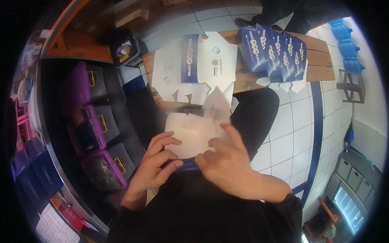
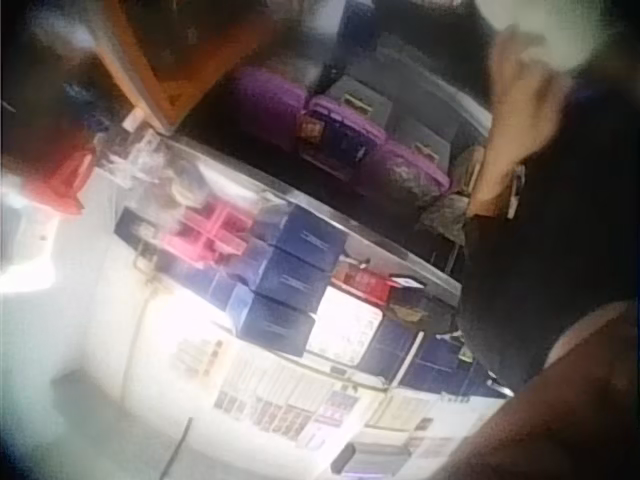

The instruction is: The person assembles cardboard food containers by hand. They fold the flaps of several containers one at a time while seated at a wooden bench, stacking the completed boxes and occasionally interacting with a tablet on the counter.

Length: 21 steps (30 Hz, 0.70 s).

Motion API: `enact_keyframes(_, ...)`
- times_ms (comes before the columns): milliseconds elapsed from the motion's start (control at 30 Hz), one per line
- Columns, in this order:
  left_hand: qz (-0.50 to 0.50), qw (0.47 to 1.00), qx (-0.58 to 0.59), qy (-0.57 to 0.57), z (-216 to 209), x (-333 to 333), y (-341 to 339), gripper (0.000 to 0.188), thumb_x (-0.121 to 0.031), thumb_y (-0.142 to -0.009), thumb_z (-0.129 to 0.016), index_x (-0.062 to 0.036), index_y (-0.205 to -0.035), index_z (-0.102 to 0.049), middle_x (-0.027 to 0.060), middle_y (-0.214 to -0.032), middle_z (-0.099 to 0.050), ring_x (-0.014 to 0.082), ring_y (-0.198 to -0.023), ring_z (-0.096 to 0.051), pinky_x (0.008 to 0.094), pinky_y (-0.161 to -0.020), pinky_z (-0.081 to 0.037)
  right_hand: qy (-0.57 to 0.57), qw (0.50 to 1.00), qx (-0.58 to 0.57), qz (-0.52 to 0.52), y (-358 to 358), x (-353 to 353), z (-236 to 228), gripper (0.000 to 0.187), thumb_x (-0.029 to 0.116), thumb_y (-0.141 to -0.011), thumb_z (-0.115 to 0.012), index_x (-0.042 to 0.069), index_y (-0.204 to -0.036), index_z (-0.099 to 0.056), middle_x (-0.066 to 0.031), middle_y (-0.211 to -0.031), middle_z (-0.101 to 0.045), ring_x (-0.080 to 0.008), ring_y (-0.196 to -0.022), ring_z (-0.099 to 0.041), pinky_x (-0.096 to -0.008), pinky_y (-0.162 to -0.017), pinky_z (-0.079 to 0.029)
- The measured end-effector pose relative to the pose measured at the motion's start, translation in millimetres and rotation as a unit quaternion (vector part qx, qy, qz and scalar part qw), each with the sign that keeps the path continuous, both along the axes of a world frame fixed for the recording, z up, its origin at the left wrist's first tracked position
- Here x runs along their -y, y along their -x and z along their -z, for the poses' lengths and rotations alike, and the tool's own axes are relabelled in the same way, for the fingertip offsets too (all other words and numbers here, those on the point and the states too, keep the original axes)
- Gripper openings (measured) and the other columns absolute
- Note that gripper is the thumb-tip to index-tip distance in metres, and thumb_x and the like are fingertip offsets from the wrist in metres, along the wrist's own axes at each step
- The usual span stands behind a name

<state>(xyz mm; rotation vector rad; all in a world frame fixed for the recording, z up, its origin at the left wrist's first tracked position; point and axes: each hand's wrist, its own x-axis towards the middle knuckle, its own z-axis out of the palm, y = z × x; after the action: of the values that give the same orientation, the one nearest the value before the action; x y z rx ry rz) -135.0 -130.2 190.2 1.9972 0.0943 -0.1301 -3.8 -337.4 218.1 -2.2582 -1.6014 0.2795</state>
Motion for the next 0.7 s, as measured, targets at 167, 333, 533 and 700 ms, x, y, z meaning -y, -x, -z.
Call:
enact_keyframes(167,0.050,0.998,0.022,0.032,1.4,-23.1,12.0,0.014,-0.013,-0.086,-0.079,-0.0026,-0.084,-0.070,0.0105,-0.112,-0.067,0.0365,-0.122,-0.059,0.0521,-0.109,-0.038,-0.028,0.996,-0.087,-0.006,-17.6,-4.9,-9.1,0.023,0.026,-0.073,-0.084,0.011,-0.087,-0.072,-0.0036,-0.075,-0.067,-0.0219,-0.092,-0.065,-0.0530,-0.107,-0.042)
enact_keyframes(333,-0.033,0.968,0.043,0.243,1.3,-85.0,85.5,0.024,-0.020,-0.081,-0.084,-0.0030,-0.071,-0.069,0.0086,-0.083,-0.068,0.0282,-0.085,-0.069,0.0547,-0.107,-0.039,-0.249,0.801,-0.441,0.320,-90.9,-57.9,32.2,0.054,0.026,-0.090,-0.080,-0.002,-0.129,-0.057,-0.0204,-0.112,-0.071,-0.0250,-0.101,-0.070,-0.0315,-0.089,-0.053)
enact_keyframes(533,-0.524,0.779,0.135,0.318,-17.2,-48.5,70.5,0.028,-0.029,-0.092,-0.078,-0.0034,-0.087,-0.068,0.0055,-0.088,-0.069,0.0170,-0.080,-0.064,0.0349,-0.083,-0.050,-0.141,0.858,-0.358,0.342,-124.6,-122.2,209.5,0.060,0.036,-0.090,-0.074,0.004,-0.137,-0.055,-0.0222,-0.101,-0.073,-0.0337,-0.093,-0.072,-0.0435,-0.080,-0.055)
enact_keyframes(700,-0.431,0.877,0.212,0.028,6.9,-38.7,62.7,0.024,-0.021,-0.092,-0.079,-0.0006,-0.095,-0.068,0.0074,-0.092,-0.069,0.0157,-0.082,-0.063,0.0356,-0.080,-0.052,0.038,0.996,-0.006,0.081,-65.1,-101.7,163.9,0.038,0.018,-0.091,-0.066,0.015,-0.129,-0.062,-0.0134,-0.083,-0.070,-0.0297,-0.078,-0.071,-0.0438,-0.071,-0.054)
